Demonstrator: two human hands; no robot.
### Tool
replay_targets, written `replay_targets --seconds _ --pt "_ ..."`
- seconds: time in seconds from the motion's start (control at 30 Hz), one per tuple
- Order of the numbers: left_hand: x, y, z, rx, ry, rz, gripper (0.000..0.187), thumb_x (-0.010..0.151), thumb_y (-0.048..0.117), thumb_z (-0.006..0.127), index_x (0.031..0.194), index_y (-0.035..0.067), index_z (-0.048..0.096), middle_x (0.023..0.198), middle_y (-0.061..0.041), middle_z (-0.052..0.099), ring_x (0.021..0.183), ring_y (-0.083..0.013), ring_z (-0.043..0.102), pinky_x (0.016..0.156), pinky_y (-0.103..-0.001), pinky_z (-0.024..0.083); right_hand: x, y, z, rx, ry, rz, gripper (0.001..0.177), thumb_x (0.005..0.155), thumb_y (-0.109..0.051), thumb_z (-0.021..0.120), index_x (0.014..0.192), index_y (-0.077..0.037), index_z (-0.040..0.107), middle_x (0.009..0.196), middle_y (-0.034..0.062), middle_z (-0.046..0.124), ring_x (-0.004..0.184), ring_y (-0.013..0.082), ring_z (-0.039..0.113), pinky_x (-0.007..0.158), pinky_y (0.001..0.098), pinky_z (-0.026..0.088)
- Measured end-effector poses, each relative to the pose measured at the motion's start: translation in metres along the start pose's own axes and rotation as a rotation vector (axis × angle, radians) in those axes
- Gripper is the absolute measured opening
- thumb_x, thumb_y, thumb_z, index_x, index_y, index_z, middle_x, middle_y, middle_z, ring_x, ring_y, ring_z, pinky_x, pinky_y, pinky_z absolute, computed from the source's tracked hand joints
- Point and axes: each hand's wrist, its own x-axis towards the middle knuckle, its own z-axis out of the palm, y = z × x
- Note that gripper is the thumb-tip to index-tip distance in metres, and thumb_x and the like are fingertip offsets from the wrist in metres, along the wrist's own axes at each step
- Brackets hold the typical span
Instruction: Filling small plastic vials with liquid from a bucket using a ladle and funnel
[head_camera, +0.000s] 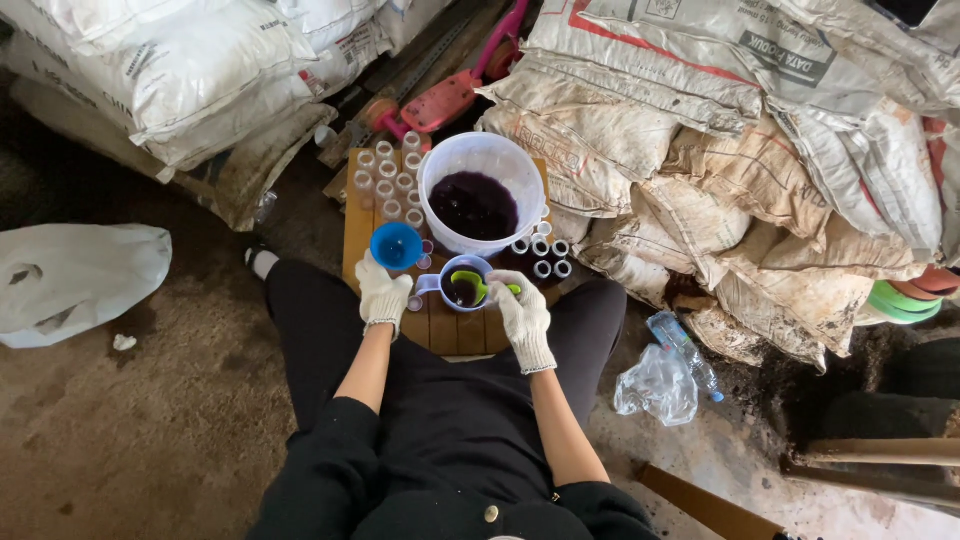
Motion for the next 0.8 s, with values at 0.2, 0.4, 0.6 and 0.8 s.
replay_targets --seconds 0.2,0.4,0.6,0.8 --pt "0.068 -0.046 0.045 -0.037 -0.020 0.087 0.072 0.068 0.028 0.072 0.137 0.014 0.057 0.138 -0.012 0.052 0.122 -0.0409 0.063 0.101 -0.058 0.055 -0.009 -0.005 0.002 0.009 -0.027 0.030 0.023 0.082 -0.045 0.068 0.104 -0.045 0.075 0.074 -0.0054 0.076 0.105 0.0238 0.070 0.108 0.0379 0.046" --pt "0.064 -0.044 0.040 -0.149 -0.049 0.133 0.046 0.075 0.030 0.068 0.116 0.010 0.070 0.113 -0.014 0.072 0.110 -0.0412 0.069 0.088 -0.055 0.056 -0.005 -0.007 0.008 -0.044 -0.089 0.074 0.023 0.082 -0.049 0.065 0.104 -0.051 0.072 0.070 -0.0114 0.075 0.100 0.0152 0.072 0.107 0.0365 0.047" --pt "-0.040 0.037 -0.014 -0.029 -0.088 -0.074 0.056 0.080 0.045 0.068 0.129 0.019 0.059 0.123 -0.005 0.072 0.117 -0.0266 0.069 0.103 -0.049 0.051 -0.007 -0.014 0.007 0.339 0.111 0.148 0.028 0.090 -0.026 0.063 0.115 -0.023 0.074 0.077 0.0042 0.077 0.079 0.0180 0.075 0.113 0.0478 0.042" --pt "-0.053 0.059 -0.024 -0.075 -0.071 -0.039 0.041 0.078 0.038 0.070 0.116 0.023 0.069 0.103 0.001 0.077 0.102 -0.0257 0.075 0.094 -0.046 0.058 0.005 -0.010 -0.009 0.953 0.387 0.282 0.027 0.081 -0.007 0.076 0.106 -0.005 0.067 0.086 0.0190 0.072 0.068 0.0248 0.074 0.067 0.0371 0.068"
